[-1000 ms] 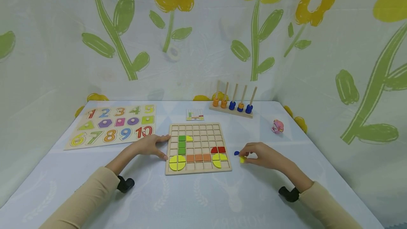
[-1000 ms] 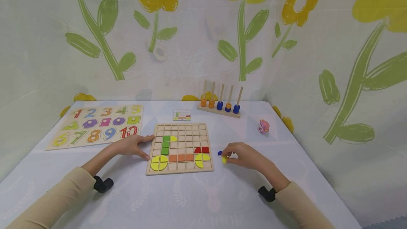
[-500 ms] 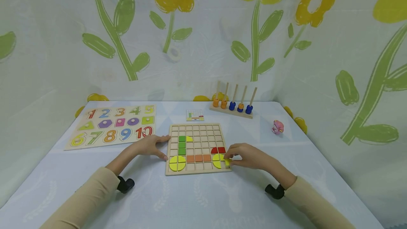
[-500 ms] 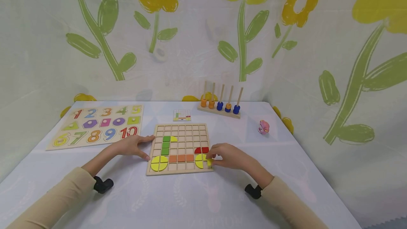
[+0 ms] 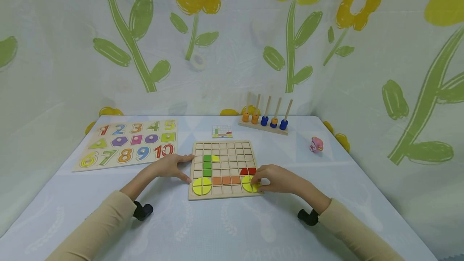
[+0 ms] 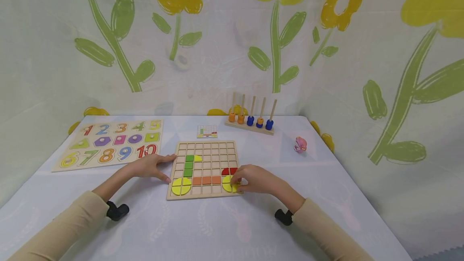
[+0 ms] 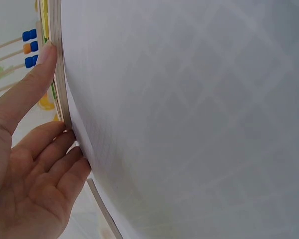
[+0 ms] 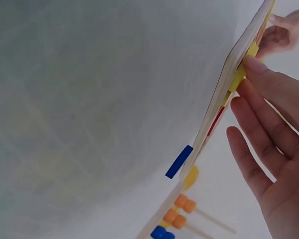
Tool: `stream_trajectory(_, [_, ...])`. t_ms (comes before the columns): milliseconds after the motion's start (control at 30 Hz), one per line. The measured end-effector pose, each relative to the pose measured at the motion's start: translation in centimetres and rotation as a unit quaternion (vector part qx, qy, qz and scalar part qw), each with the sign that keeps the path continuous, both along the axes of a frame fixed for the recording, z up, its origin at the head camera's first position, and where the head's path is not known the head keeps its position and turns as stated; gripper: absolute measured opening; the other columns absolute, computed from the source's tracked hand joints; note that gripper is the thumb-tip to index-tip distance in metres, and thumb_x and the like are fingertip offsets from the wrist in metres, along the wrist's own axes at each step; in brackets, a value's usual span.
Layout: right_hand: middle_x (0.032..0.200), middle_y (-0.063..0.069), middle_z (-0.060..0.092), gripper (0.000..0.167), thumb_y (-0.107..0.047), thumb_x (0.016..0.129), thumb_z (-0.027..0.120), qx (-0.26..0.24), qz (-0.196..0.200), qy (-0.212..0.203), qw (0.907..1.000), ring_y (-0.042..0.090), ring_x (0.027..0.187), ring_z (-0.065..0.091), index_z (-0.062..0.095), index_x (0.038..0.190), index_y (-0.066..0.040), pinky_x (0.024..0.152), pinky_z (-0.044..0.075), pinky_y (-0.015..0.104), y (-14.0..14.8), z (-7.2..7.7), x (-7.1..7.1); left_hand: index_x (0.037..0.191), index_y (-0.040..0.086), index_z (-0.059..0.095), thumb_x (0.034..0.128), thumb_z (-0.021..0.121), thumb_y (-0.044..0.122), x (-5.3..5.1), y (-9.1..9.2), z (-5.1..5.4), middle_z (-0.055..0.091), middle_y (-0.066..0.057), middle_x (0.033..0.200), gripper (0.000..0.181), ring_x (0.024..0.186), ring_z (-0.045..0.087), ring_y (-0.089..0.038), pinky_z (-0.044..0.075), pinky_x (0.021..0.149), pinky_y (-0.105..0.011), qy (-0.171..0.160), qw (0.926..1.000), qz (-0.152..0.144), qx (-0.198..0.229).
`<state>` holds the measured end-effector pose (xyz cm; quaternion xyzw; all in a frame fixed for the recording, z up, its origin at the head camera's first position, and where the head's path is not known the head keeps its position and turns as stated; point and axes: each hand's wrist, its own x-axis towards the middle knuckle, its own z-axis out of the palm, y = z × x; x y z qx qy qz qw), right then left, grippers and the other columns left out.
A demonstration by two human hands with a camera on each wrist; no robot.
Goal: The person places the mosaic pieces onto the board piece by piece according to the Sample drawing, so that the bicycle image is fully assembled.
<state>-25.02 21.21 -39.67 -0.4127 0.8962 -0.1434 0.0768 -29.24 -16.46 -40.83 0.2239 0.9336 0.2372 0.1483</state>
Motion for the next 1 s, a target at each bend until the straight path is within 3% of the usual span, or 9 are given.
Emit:
stream_trajectory(233, [0.096, -0.009, 0.068, 0.016, -0.015, 0.081, 0.079, 0.0, 0.011, 0.026, 0.9996, 0.005, 0.088, 0.061, 0.075, 0.096, -0.016, 0.082, 0.053, 0.023, -0.1, 0.0, -0.3, 0.147, 0.009, 0.041, 0.0716, 0.084, 0.04, 0.0, 0.1, 0.1, 0.039, -0.02, 0.148, 0.092, 0.136, 0.033, -0.042, 0.031, 0.107, -0.056, -0.001, 1.0, 0.001, 0.001])
stream_trajectory(533, [0.095, -0.007, 0.068, 0.015, -0.015, 0.081, 0.079, -0.004, 0.012, 0.027, 0.9996, 0.007, 0.087, 0.061, 0.075, 0.096, -0.014, 0.08, 0.053, 0.023, -0.2, 0.2, -0.3, 0.146, 0.008, 0.041, 0.0714, 0.084, 0.04, 0.1, 0.0, 0.0, 0.039, -0.021, 0.148, 0.093, 0.136, 0.033, -0.042, 0.031, 0.106, -0.057, -0.002, 1.0, -0.001, 0.004])
stream_trajectory(767, [0.102, 0.001, 0.07, 0.021, -0.01, 0.084, 0.076, -0.037, -0.018, 0.009, 0.9991, 0.018, 0.093, 0.064, 0.074, 0.105, -0.009, 0.081, 0.055, 0.035, 1.5, 0.9, -0.7, 0.147, 0.008, 0.04, 0.072, 0.084, 0.04, 0.1, 0.0, 0.1, 0.038, -0.019, 0.148, 0.092, 0.137, 0.032, -0.041, 0.031, 0.108, -0.056, -0.005, 1.0, 0.001, 0.005])
stream_trajectory(1000, [0.103, 0.002, 0.069, 0.02, -0.007, 0.085, 0.074, -0.033, -0.038, 0.015, 0.9986, 0.021, 0.097, 0.064, 0.073, 0.104, -0.009, 0.084, 0.055, 0.038, 3.3, 0.9, -1.5, 0.147, 0.008, 0.041, 0.0721, 0.084, 0.04, 0.1, 0.1, 0.2, 0.038, -0.02, 0.148, 0.092, 0.137, 0.032, -0.041, 0.03, 0.108, -0.056, -0.005, 1.0, 0.001, 0.001])
